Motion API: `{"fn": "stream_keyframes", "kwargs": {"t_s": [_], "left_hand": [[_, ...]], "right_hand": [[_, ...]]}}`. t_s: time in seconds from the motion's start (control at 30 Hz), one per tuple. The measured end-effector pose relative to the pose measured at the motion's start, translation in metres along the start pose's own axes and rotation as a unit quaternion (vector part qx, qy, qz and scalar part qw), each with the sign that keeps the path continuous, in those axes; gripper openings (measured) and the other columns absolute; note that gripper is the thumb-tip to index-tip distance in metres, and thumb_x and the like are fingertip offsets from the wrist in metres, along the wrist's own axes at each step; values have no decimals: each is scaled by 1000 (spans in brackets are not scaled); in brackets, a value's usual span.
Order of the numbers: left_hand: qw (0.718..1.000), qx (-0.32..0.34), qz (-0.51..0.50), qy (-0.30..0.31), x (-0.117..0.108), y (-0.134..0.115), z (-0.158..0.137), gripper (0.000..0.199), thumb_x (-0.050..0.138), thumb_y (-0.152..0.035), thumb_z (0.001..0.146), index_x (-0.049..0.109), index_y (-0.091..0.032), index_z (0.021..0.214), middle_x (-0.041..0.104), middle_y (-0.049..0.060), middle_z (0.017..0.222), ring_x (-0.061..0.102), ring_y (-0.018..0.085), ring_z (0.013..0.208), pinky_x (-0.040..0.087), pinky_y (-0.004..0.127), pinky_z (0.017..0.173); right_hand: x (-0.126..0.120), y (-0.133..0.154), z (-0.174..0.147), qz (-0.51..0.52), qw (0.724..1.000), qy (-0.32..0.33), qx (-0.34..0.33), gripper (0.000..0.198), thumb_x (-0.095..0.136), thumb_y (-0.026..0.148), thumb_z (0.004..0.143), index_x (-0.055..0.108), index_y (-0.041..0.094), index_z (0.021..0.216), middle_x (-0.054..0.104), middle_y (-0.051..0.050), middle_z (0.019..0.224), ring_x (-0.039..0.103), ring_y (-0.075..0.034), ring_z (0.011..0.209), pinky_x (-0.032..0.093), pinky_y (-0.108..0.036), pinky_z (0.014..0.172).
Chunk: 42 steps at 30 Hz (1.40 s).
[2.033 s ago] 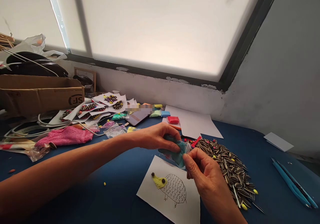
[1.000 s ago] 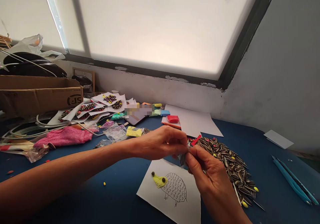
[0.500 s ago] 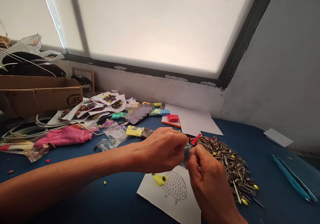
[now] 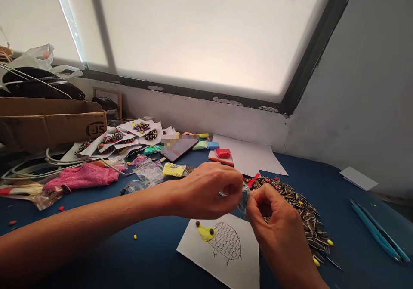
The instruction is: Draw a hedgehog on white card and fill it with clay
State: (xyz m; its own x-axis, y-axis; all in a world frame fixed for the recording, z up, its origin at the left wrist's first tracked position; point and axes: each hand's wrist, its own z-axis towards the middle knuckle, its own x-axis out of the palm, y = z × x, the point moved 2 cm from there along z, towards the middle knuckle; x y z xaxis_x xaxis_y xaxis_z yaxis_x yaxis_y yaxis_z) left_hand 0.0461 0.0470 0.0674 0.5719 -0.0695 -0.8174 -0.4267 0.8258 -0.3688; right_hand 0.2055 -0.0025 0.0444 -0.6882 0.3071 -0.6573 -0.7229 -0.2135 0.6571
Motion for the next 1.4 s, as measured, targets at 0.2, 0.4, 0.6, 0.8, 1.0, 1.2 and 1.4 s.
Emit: {"fn": "stream_keyframes", "kwargs": {"t_s": [0.2,0.4,0.6,0.8,1.0,1.2,1.4], "left_hand": [[997,62,41,18,3,7,1,78,76,-40,69,40,-15,133,46,17,139,44,30,125,34,44,102],[997,32,17,68,3,13,1,14,56,-27,86,55,-18,97,65,3,92,60,16,83,38,26,64],[998,28,8,52,2,13,3,7,60,-19,82,53,-17,83,61,1,82,56,14,81,36,26,66],[999,-7,-11,36,5,23,5,11,61,-16,77,50,-16,77,57,0,77,48,11,69,33,24,61],[998,-17,-6,67,6,27,5,7,58,-12,76,52,-15,75,59,1,76,50,11,69,32,23,60],[996,-40,-34,77,10,26,4,6,57,-12,77,56,-15,72,58,0,68,48,10,62,30,23,55],[974,-73,-190,103,-5,37,4,62,77,-33,70,53,-15,124,64,8,107,60,14,83,47,24,68]], "right_hand": [[4,-9,3,98,995,21,21,34,64,54,77,56,23,69,60,1,55,52,-13,48,43,-23,44],[1,-12,9,172,984,0,54,35,74,51,69,62,24,89,71,-3,75,67,-19,60,56,-27,53],[-2,-11,8,132,990,-21,47,33,73,53,69,57,24,71,67,-1,60,66,-19,54,53,-26,46],[1,-6,4,129,992,-2,-8,30,73,50,70,69,26,87,71,-1,72,65,-16,55,55,-25,51],[1,-8,6,109,994,2,2,41,74,48,68,76,26,102,75,-3,77,66,-18,55,57,-29,51],[6,-6,2,56,998,14,-22,40,71,47,72,75,23,103,71,-1,65,65,-18,53,56,-29,52],[8,-15,4,146,989,14,35,46,78,49,65,70,23,101,74,-5,88,72,-23,75,59,-29,59]]}}
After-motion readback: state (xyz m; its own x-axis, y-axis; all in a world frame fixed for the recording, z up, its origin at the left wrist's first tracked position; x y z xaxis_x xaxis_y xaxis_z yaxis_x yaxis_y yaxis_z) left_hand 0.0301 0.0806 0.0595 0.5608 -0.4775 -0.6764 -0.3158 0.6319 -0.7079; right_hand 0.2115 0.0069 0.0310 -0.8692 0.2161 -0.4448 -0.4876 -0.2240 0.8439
